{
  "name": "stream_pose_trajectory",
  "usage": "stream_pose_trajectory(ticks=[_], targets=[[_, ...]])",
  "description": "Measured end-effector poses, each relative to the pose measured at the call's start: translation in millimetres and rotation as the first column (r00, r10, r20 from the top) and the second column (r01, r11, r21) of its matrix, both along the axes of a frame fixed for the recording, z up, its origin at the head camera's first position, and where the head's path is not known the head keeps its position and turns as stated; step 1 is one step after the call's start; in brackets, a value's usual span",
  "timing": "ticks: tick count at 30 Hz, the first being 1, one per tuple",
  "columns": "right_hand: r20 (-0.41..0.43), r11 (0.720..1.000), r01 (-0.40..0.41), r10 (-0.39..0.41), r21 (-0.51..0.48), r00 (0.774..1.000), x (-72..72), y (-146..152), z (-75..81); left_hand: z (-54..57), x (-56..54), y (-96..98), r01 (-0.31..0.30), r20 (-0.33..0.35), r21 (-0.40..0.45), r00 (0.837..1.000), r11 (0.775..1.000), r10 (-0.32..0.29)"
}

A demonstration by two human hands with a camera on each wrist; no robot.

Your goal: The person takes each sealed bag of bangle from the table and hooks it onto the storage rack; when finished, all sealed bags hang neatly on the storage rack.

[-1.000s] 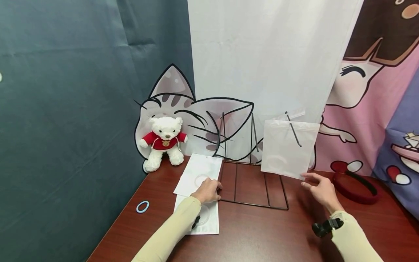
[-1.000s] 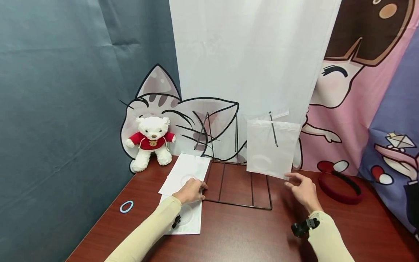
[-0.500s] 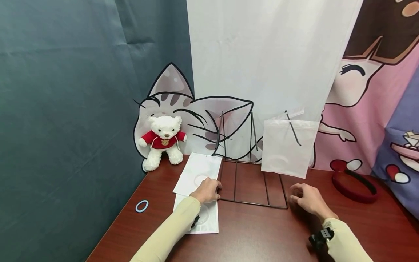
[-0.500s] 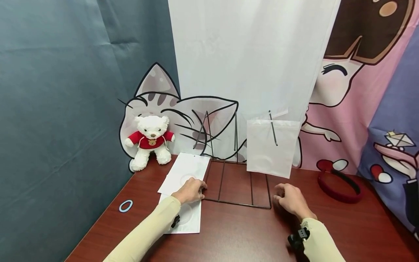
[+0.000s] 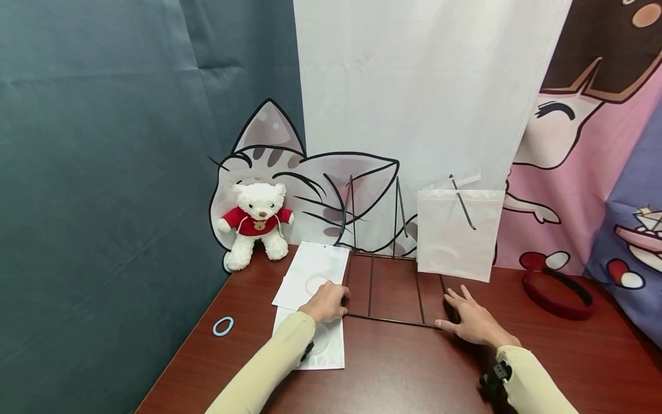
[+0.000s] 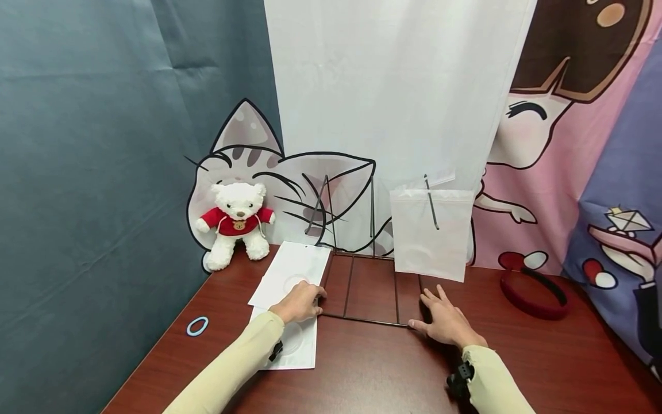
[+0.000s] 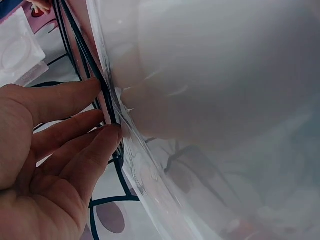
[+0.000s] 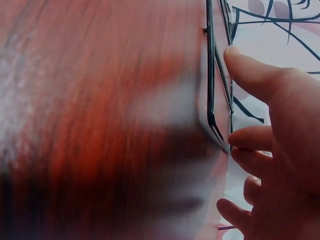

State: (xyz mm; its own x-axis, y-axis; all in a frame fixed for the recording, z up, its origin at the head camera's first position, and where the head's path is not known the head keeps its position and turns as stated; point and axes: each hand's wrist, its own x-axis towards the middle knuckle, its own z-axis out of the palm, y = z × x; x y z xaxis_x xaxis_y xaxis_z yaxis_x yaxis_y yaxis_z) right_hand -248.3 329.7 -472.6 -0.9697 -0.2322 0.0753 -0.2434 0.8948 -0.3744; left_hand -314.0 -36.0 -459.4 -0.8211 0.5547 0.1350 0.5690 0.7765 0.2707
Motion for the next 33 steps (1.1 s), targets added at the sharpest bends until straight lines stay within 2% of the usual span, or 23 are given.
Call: stream_pose_trajectory(ticks=[10, 16, 20, 24, 29, 33], targets=[[0.046, 1.0, -0.016, 0.015, 0.018, 0.999, -3.3, 1.8, 0.1, 0.2, -2.0, -0.9, 0.032, -0.029, 0.006, 0.999, 0.999, -0.032], [0.042, 1.0, -0.03, 0.03, 0.002, 0.999, -4.7, 0.4, -0.7, 2.5, -11.3, -11.6, 0.023, -0.022, 0.076, 1.0, 0.997, -0.021], [0.017, 0.999, -0.042, 0.041, 0.002, 0.999, -5.2, -1.2, -0.9, 3.1, -25.9, -28.3, -0.041, 0.016, 0.151, 0.999, 0.988, 0.039], [0.012, 0.999, -0.039, 0.039, 0.001, 0.999, -4.8, -2.6, 1.0, 5.5, -42.9, -49.4, -0.145, 0.067, 0.197, 0.989, 0.97, 0.135], [0.042, 0.999, -0.037, 0.037, -0.007, 0.998, -5.3, -4.0, 3.0, 4.8, -62.1, -75.6, -0.288, 0.134, 0.195, 0.955, 0.938, 0.266], [0.065, 1.0, -0.026, 0.027, -0.011, 0.998, -5.6, -3.8, 3.7, 1.1, -74.1, -90.5, -0.367, 0.202, 0.186, 0.922, 0.912, 0.33]])
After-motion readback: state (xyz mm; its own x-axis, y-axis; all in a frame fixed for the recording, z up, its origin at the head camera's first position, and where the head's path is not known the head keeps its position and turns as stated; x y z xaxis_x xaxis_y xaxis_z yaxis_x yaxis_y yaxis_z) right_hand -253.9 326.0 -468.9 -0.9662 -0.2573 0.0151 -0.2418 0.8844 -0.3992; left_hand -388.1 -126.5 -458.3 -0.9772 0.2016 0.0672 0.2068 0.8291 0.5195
